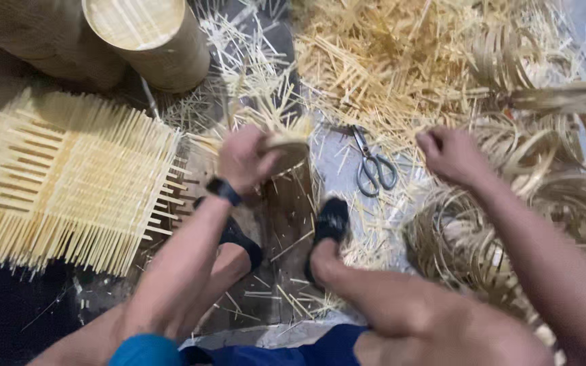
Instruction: The person weaves thin bamboo strips into baskets, using shears to trim excess material and a wooden form to shape the basket base.
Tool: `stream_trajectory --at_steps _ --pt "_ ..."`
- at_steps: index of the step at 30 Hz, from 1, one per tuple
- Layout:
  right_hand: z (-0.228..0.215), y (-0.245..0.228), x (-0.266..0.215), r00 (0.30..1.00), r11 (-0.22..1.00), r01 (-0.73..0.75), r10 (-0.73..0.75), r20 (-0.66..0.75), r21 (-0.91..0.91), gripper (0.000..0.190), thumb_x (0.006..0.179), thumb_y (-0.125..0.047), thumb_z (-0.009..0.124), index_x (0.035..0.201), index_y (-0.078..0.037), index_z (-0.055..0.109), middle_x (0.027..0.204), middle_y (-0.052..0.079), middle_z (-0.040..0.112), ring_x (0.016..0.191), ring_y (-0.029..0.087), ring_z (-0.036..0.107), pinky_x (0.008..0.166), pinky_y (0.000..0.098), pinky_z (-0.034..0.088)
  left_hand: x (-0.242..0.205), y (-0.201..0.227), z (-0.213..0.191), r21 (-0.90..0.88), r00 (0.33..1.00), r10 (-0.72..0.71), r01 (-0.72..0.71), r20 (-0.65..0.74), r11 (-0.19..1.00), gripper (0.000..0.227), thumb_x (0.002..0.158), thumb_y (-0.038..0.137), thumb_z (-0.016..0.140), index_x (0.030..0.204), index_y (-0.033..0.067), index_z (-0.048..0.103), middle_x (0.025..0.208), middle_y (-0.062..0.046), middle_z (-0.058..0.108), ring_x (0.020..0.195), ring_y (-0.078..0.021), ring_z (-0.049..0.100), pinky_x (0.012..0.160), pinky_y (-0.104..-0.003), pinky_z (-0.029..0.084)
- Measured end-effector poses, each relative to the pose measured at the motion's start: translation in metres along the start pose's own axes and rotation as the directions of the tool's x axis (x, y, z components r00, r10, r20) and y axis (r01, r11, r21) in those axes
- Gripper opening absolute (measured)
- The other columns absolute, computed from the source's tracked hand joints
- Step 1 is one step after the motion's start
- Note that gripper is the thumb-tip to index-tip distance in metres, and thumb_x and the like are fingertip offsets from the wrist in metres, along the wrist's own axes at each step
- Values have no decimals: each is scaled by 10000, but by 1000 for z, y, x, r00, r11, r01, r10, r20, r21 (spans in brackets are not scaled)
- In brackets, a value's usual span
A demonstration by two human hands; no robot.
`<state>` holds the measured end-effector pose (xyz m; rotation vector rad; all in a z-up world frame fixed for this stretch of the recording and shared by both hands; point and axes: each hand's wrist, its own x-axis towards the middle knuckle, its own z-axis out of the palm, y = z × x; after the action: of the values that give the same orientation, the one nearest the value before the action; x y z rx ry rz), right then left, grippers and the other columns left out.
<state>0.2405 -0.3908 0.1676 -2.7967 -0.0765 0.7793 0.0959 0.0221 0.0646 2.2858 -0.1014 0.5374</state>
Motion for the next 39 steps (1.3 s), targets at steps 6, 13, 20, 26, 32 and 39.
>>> stream_trajectory --at_steps 6,13,20,26,32,39 --pt "154 43 58 997 983 58 -47 -67 172 427 915 -410 695 1049 -6 728 942 207 729 890 338 726 889 455 573 -99 37 48 316 939 256 -321 231 893 214 800 120 672 1010 107 636 880 -92 637 797 -293 638 657 -426 496" --pt "255 89 101 971 998 47 -56 -234 -43 644 703 -311 875 1161 46 597 1160 278 628 1091 444 617 924 505 505 -132 18 47 302 767 -204 14 608 953 78 1009 162 638 1086 152 634 1159 -73 678 932 -197 662 697 -384 550" --pt "245 88 116 984 971 -74 35 172 228 609 634 -214 840 1140 30 607 1048 268 720 927 391 719 856 443 588 -60 0 56 282 856 -203 70 476 957 1013 464 480 932 1333 109 569 1337 -229 541 1211 -455 502 927 -596 466" --pt "220 67 31 979 989 -67 41 199 128 517 770 -445 801 1034 -13 694 944 232 762 850 342 718 824 430 566 -72 1 87 363 905 -324 213 277 907 933 510 556 874 1356 280 594 1300 -251 499 1177 -442 487 917 -549 468" --pt "195 28 -11 983 992 122 -124 135 24 597 785 -537 728 1134 -59 648 1052 199 690 1010 370 665 911 465 530 -71 8 83 306 874 -408 326 263 895 896 539 489 897 1351 246 605 1307 -205 511 1204 -413 478 948 -542 431" --pt "213 -4 11 956 951 295 -294 20 -94 630 849 -532 650 1240 -40 610 1150 229 627 1120 414 607 962 500 505 -106 32 121 116 816 -514 556 -265 823 802 645 294 948 1349 110 611 1534 -324 353 1376 -533 344 1123 -606 375"
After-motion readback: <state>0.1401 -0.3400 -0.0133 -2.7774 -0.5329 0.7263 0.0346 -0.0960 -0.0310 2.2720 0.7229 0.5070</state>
